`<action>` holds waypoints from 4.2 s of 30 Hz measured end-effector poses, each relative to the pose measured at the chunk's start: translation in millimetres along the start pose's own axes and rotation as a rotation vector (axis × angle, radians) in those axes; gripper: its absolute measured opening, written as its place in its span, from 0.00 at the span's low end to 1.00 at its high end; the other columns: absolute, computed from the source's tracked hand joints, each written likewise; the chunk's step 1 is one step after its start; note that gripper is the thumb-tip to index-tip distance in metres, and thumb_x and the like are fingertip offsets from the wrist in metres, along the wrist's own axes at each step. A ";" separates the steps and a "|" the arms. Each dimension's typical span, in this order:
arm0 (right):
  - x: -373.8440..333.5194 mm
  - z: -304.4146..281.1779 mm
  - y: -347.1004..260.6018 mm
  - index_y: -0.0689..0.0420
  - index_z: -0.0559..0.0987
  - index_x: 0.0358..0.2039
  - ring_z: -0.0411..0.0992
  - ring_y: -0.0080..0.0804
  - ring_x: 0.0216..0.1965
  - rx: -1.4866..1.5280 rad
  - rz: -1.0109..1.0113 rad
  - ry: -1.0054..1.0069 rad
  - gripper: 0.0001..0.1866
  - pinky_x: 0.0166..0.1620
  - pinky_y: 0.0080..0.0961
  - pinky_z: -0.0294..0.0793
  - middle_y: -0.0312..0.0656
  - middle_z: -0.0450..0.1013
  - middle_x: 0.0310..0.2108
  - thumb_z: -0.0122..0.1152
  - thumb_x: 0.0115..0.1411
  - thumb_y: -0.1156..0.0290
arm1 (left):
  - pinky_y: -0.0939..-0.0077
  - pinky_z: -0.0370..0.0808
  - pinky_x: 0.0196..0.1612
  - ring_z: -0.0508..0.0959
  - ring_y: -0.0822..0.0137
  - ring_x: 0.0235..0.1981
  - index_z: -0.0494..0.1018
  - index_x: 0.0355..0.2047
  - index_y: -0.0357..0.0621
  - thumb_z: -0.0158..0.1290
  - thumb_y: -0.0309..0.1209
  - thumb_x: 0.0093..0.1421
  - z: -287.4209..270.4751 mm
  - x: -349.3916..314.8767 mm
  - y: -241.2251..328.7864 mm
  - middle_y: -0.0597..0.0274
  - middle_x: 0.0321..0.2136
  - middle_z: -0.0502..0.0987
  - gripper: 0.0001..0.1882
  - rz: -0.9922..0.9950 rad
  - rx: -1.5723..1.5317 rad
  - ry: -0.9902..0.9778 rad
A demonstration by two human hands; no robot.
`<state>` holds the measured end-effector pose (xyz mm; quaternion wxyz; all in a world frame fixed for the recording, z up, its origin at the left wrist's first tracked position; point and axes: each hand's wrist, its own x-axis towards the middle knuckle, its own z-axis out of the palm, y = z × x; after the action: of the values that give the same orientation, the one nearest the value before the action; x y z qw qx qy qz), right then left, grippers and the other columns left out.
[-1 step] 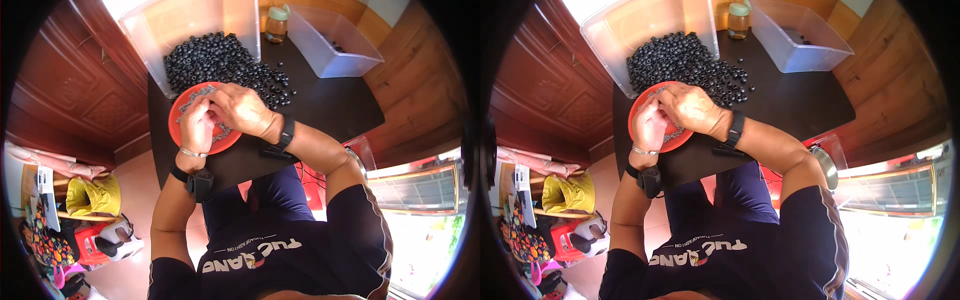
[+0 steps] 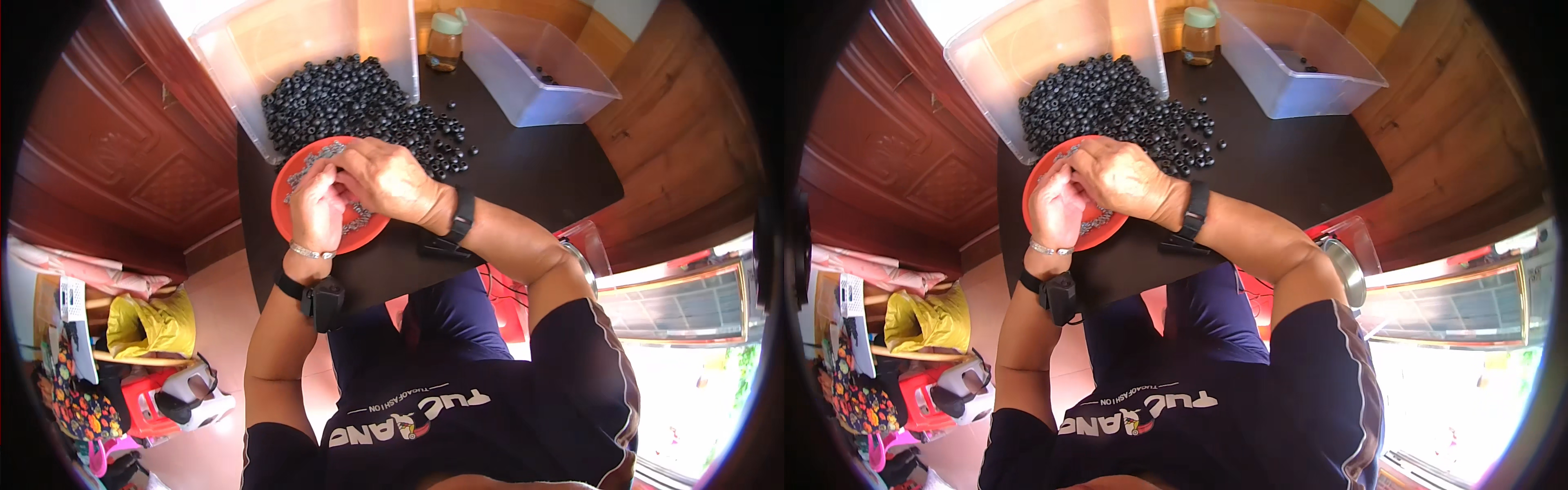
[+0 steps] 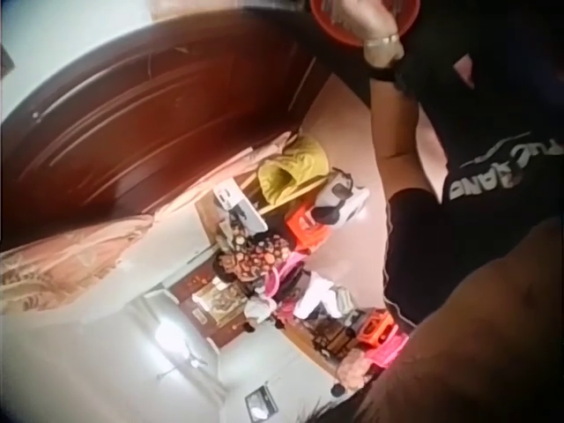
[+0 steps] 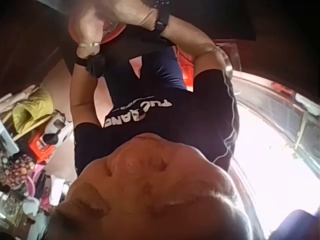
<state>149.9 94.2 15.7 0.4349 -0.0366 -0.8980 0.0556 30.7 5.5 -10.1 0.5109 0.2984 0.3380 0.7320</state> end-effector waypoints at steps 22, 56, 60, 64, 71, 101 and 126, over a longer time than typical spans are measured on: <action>-16.1 -188.0 63.5 0.55 0.81 0.34 0.77 0.38 0.29 -0.497 0.412 -0.054 0.10 0.33 0.29 0.75 0.44 0.78 0.29 0.60 0.54 0.65 | 0.84 0.65 0.24 0.71 0.75 0.20 0.73 0.35 0.39 0.44 0.38 0.62 -7.6 14.4 38.2 0.64 0.21 0.74 0.14 0.417 0.383 0.112; -207.2 -157.1 -113.5 0.56 0.76 0.48 0.74 0.25 0.26 0.492 0.918 -1.176 0.22 0.27 0.25 0.73 0.38 0.76 0.32 0.56 0.60 0.54 | 0.82 0.68 0.22 0.71 0.79 0.19 0.75 0.27 0.39 0.51 0.30 0.57 113.7 -40.1 56.1 0.68 0.16 0.72 0.07 0.978 0.858 -0.102; -185.8 -166.1 -163.9 0.59 0.73 0.51 0.74 0.27 0.29 0.648 0.905 -1.228 0.24 0.31 0.24 0.75 0.44 0.75 0.32 0.57 0.60 0.56 | 0.86 0.62 0.19 0.68 0.79 0.16 0.74 0.26 0.40 0.49 0.29 0.58 60.4 -63.0 74.3 0.68 0.16 0.71 0.08 0.657 0.553 -0.027; -149.5 -166.2 -166.9 0.59 0.71 0.54 0.75 0.26 0.31 0.600 1.022 -1.112 0.24 0.32 0.23 0.75 0.43 0.76 0.32 0.56 0.61 0.60 | 0.87 0.61 0.17 0.68 0.78 0.15 0.73 0.26 0.41 0.48 0.31 0.59 15.7 -55.6 58.2 0.67 0.16 0.72 0.08 0.459 0.434 0.086; -106.5 -209.6 -76.1 0.59 0.77 0.45 0.69 0.19 0.21 0.384 1.084 -0.491 0.16 0.23 0.16 0.69 0.36 0.74 0.22 0.54 0.58 0.66 | 0.87 0.62 0.16 0.69 0.76 0.13 0.73 0.27 0.39 0.47 0.30 0.59 -25.5 -46.9 50.9 0.64 0.17 0.73 0.08 0.390 0.393 0.243; -38.7 -60.3 146.9 0.57 0.79 0.37 0.75 0.40 0.35 0.008 0.605 -0.570 0.13 0.41 0.32 0.73 0.44 0.76 0.30 0.63 0.51 0.66 | 0.80 0.64 0.22 0.70 0.74 0.20 0.73 0.28 0.37 0.50 0.25 0.59 8.8 -9.7 25.3 0.63 0.22 0.72 0.05 0.723 1.091 0.011; 9.5 0.9 9.9 0.57 0.78 0.35 0.72 0.27 0.39 0.951 0.327 -0.013 0.13 0.42 0.23 0.73 0.38 0.72 0.36 0.69 0.48 0.78 | 0.83 0.67 0.27 0.74 0.73 0.25 0.70 0.38 0.37 0.42 0.35 0.63 -1.0 -5.3 23.3 0.62 0.29 0.74 0.13 0.063 0.214 -0.017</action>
<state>143.5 105.1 21.2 0.3833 0.0260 -0.7585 0.5263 18.8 -5.5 7.4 0.4557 0.3678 0.4004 0.7048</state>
